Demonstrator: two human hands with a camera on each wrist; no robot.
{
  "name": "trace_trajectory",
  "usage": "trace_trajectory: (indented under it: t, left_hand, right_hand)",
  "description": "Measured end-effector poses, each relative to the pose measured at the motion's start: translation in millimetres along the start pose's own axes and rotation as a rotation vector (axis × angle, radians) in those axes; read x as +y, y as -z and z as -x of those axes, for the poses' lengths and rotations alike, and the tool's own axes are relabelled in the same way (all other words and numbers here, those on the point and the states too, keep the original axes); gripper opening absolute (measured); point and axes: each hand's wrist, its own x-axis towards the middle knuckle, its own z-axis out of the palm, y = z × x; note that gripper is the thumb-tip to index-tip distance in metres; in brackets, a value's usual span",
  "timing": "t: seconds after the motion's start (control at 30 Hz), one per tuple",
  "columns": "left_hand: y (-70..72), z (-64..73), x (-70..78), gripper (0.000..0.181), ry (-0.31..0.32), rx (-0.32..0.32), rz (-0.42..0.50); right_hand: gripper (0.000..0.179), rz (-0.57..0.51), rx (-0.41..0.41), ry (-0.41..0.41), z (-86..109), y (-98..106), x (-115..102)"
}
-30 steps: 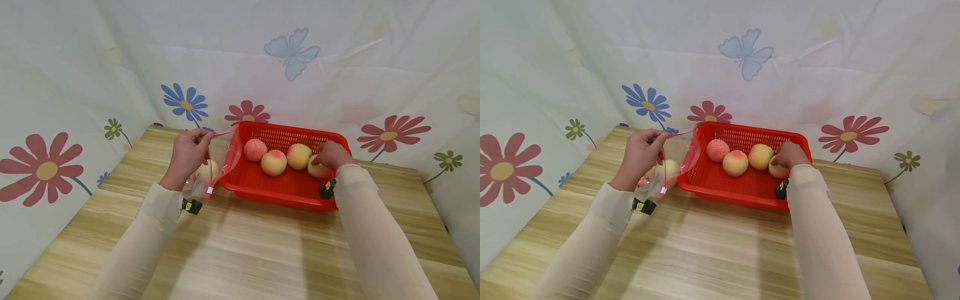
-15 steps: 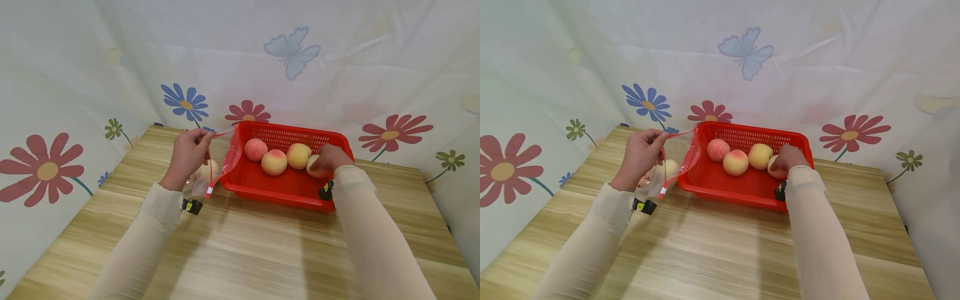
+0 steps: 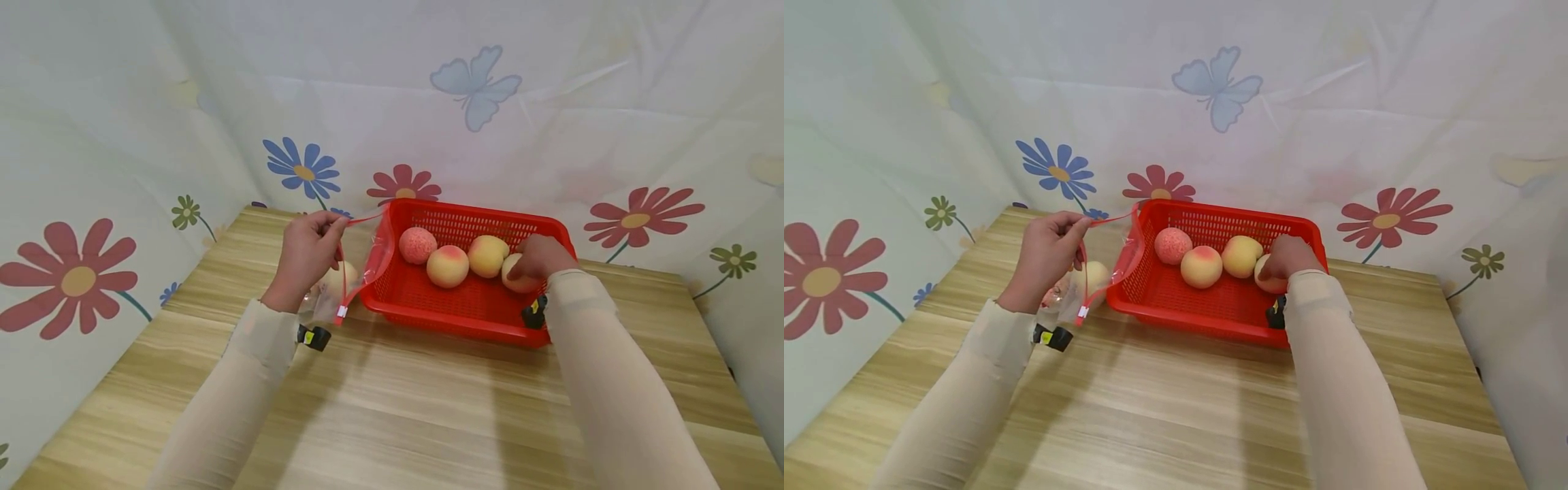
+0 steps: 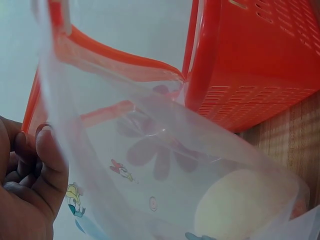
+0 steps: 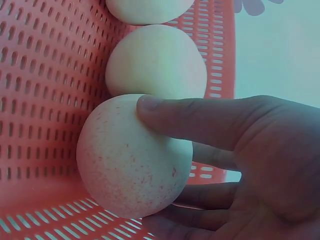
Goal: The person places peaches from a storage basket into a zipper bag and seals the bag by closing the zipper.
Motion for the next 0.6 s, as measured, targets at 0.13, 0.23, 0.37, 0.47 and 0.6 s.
trace_trajectory:
  t: [0.13, 0.23, 0.37, 0.47, 0.6]
  left_hand:
    - [-0.3, 0.0, 1.8, 0.024, 0.002, 0.004, -0.007]
    - [-0.5, 0.5, 3.3, 0.024, 0.004, 0.005, -0.018]
    - [-1.0, 0.4, 3.8, 0.025, 0.010, 0.000, -0.026]
    - [-1.3, -0.2, 3.3, 0.025, 0.015, -0.003, -0.025]
    - [-1.8, -0.8, 2.5, 0.026, 0.018, -0.003, -0.019]
  right_hand:
    - [0.056, 0.001, -0.006, -0.009, 3.3, 6, -1]
    - [0.059, -0.008, -0.017, -0.013, 6.2, 11, -2]
    - [0.062, -0.020, -0.019, -0.008, 9.7, 19, -4]
    - [0.064, -0.013, -0.009, -0.001, 11.6, 23, -7]
    - [0.065, -0.013, 0.004, -0.001, 14.8, 26, -11]
